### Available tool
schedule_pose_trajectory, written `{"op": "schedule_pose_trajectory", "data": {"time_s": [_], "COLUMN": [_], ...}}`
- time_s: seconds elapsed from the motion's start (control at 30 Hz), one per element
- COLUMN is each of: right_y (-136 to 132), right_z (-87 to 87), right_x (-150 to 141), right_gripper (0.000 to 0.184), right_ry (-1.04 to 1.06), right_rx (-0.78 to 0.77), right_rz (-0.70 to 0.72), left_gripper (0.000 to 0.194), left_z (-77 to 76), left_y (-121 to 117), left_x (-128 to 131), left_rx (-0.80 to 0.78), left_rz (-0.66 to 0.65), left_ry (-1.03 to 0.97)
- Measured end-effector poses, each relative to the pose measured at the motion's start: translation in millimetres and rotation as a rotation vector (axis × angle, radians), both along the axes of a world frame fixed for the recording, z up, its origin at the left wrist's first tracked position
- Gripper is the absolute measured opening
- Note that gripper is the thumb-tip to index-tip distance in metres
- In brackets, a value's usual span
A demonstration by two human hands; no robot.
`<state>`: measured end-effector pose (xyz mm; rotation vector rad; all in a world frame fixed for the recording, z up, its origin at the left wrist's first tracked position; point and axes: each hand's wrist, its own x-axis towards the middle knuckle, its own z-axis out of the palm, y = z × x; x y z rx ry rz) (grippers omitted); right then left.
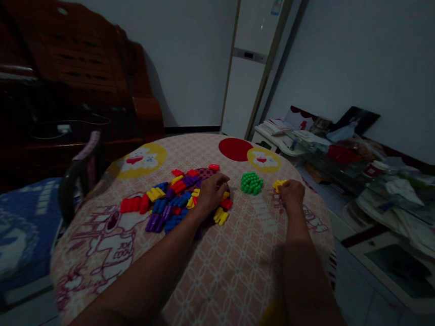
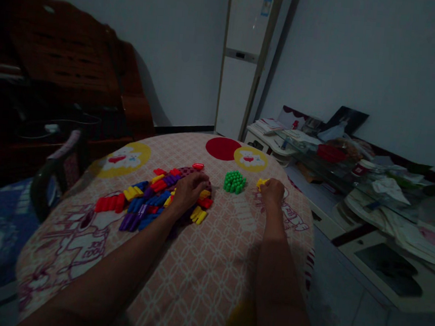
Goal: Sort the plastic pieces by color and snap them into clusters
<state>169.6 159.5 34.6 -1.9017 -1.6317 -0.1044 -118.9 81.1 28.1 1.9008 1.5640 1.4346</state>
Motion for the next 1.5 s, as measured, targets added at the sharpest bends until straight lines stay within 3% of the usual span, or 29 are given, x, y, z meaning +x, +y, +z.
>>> {"op": "schedule_pose_trajectory", "data": {"time_s": [0.2,0.37,0.47,0.63,0.73,0.87,1.07,1.2,1.37,1.5], "right_y": [-2.5,-4.2,-4.5,-4.8,-5.9,-8.1,-8.2,-10.1,-18.5,-27.1], "right_z": [-10.1,0.3,9.2,11.1,10.2,12.5,14.3,17.7,22.1,21.4], "right_x": [1.4,0.3,-4.2,-13.1,-17.8,-22.9,-26.9,-37.1,-63.9,-85.0], "right_gripper": [0.016,0.019,0.024,0.027,0.027,0.027,0.028,0.025,0.021,0.018], "right_ry": [-0.104,-0.053,0.000,0.081,0.105,0.106,0.116,0.160,0.215,0.252], "right_rx": [-0.046,0.036,0.143,0.199,0.178,0.181,0.202,0.173,0.145,0.029], "right_rz": [-0.003,-0.040,-0.018,0.081,0.115,0.146,0.174,0.233,0.405,0.585], "left_gripper": [0.020,0.024,0.024,0.025,0.019,0.006,0.016,0.018,0.014,0.011], "left_z": [-2.9,6.0,25.1,47.8,42.4,27.9,18.3,16.2,10.7,4.2], "left_y": [-0.4,-1.3,-1.6,-4.7,-5.8,-2.8,4.0,4.9,5.9,8.2], "left_x": [2.0,1.0,-20.7,-81.6,-101.5,-100.7,-88.5,-82.0,-72.6,-64.4], "left_rx": [0.003,-0.021,-0.069,-0.167,-0.317,-0.476,-0.452,-0.442,-0.413,-0.410], "left_rz": [0.006,-0.025,-0.014,0.153,0.140,0.013,-0.125,-0.140,-0.183,-0.125], "left_ry": [0.029,0.099,0.220,0.313,0.435,0.577,0.461,0.460,0.432,0.419]}}
